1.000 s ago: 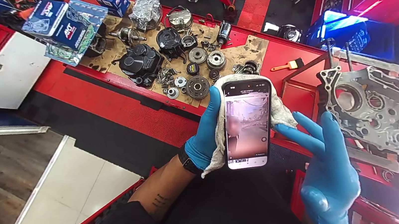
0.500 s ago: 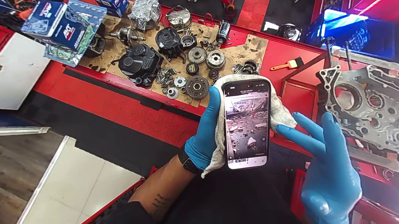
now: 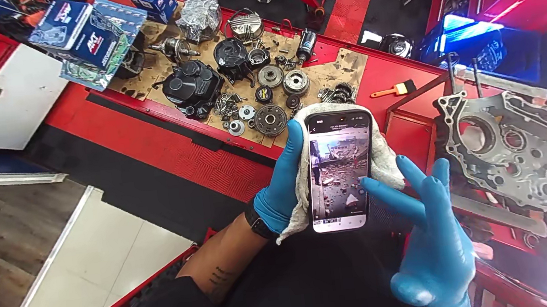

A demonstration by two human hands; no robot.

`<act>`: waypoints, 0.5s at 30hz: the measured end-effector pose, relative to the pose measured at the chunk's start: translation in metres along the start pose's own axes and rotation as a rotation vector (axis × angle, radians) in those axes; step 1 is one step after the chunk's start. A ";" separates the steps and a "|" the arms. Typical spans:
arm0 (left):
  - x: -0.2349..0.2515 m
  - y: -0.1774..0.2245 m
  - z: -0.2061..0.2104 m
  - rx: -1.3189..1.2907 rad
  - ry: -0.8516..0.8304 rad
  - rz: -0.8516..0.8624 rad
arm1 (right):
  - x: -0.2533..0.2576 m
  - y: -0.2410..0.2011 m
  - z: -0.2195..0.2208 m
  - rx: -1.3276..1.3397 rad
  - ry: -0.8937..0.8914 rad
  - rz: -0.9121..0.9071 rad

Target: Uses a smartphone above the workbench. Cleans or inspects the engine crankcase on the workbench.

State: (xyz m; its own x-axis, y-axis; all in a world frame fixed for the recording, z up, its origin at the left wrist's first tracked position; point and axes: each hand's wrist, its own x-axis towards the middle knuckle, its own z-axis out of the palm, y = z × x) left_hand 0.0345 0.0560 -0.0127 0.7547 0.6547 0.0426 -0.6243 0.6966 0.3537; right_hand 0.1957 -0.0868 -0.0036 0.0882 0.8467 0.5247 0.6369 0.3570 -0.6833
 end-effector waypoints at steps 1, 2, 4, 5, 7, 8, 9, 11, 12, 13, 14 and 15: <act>0.000 0.000 0.000 0.009 0.002 0.004 | 0.000 0.001 -0.001 -0.004 0.009 -0.002; 0.000 0.000 0.000 0.013 -0.002 0.009 | -0.001 0.001 -0.002 -0.010 0.017 -0.003; 0.000 0.000 0.000 0.010 -0.013 0.010 | -0.002 0.002 -0.003 -0.020 0.026 -0.001; 0.000 0.000 -0.001 0.005 -0.018 0.008 | -0.002 0.003 -0.003 -0.021 0.028 0.000; 0.001 0.000 -0.002 -0.006 -0.025 -0.001 | -0.002 0.003 -0.003 -0.021 0.026 0.001; 0.001 0.000 -0.002 -0.011 -0.025 -0.003 | -0.002 0.003 -0.003 -0.020 0.026 -0.001; 0.001 -0.001 -0.002 -0.010 -0.024 -0.002 | -0.002 0.003 -0.003 -0.020 0.027 -0.001; 0.001 0.000 -0.001 -0.006 -0.019 0.001 | -0.002 0.003 -0.003 -0.019 0.028 -0.001; 0.001 0.000 -0.001 -0.007 -0.020 -0.001 | -0.002 0.004 -0.003 -0.021 0.029 0.000; 0.001 -0.001 0.000 -0.002 -0.018 -0.002 | -0.002 0.004 -0.003 -0.022 0.030 0.000; 0.001 0.000 0.000 0.008 -0.010 -0.003 | -0.002 0.004 -0.003 -0.025 0.034 0.000; 0.001 0.000 0.000 0.017 -0.007 -0.002 | -0.002 0.004 -0.003 -0.026 0.035 0.001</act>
State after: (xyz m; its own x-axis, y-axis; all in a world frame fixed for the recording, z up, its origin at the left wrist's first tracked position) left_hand 0.0352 0.0563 -0.0132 0.7575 0.6511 0.0483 -0.6190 0.6928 0.3700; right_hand 0.2001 -0.0888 -0.0057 0.1150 0.8324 0.5420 0.6562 0.3460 -0.6706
